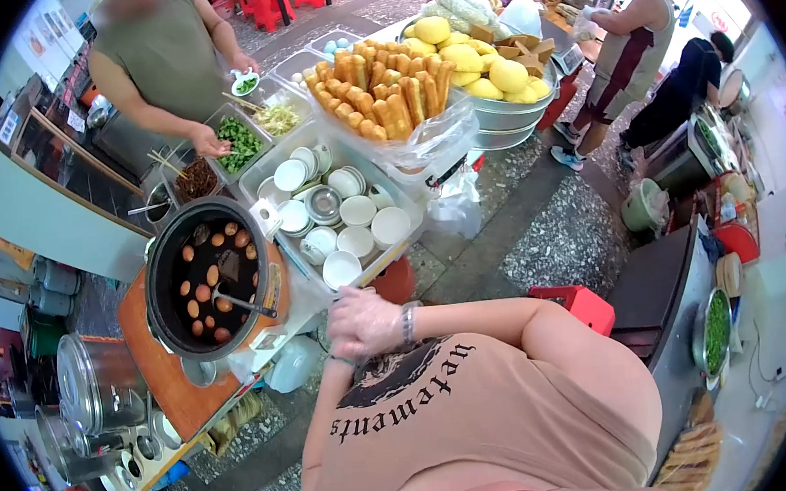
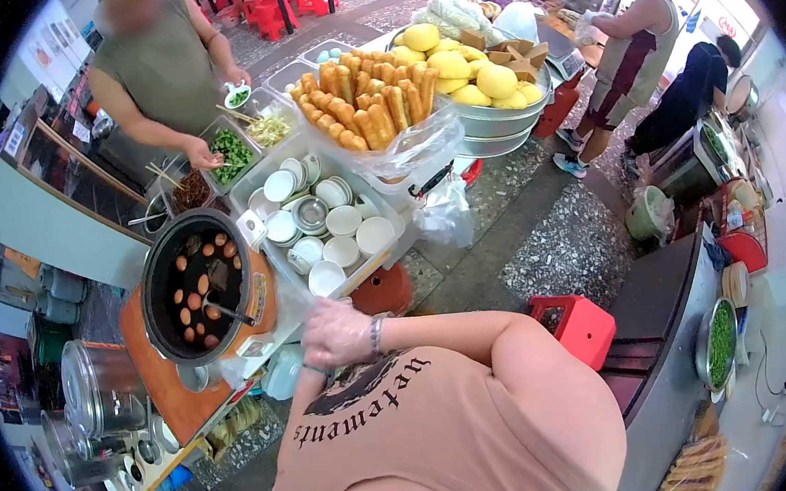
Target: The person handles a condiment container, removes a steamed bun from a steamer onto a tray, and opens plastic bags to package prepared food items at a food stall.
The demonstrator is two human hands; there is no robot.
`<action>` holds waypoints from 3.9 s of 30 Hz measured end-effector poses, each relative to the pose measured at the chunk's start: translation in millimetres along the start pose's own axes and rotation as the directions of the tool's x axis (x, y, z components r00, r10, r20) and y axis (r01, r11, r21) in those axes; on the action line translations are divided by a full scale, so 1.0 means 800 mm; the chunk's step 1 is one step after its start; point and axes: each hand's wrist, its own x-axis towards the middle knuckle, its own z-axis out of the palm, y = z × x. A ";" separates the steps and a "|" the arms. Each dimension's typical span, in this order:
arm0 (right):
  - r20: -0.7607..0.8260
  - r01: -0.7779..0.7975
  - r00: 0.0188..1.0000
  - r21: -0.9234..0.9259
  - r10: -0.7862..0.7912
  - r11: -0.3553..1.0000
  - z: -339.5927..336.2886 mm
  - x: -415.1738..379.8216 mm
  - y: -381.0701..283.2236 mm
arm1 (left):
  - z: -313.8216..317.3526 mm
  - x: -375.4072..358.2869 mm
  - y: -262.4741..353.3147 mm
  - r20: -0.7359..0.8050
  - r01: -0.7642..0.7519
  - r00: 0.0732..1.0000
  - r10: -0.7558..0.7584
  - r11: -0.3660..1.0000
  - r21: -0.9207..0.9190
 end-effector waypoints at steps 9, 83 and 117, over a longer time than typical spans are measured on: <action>-0.111 0.316 0.944 0.041 -0.310 0.948 -0.016 0.015 0.003 | 0.027 0.033 0.068 -0.074 0.130 0.979 -0.191 0.860 -0.494; 0.646 0.023 0.215 0.746 -0.732 0.666 0.471 0.312 -0.400 | -0.399 -0.583 -0.120 -0.789 -0.114 0.601 -0.129 0.963 -0.245; 0.682 0.017 -0.140 0.727 -0.718 0.687 1.023 0.497 -1.011 | -0.778 -1.211 -0.367 -0.895 0.065 -0.325 -0.305 0.937 -0.343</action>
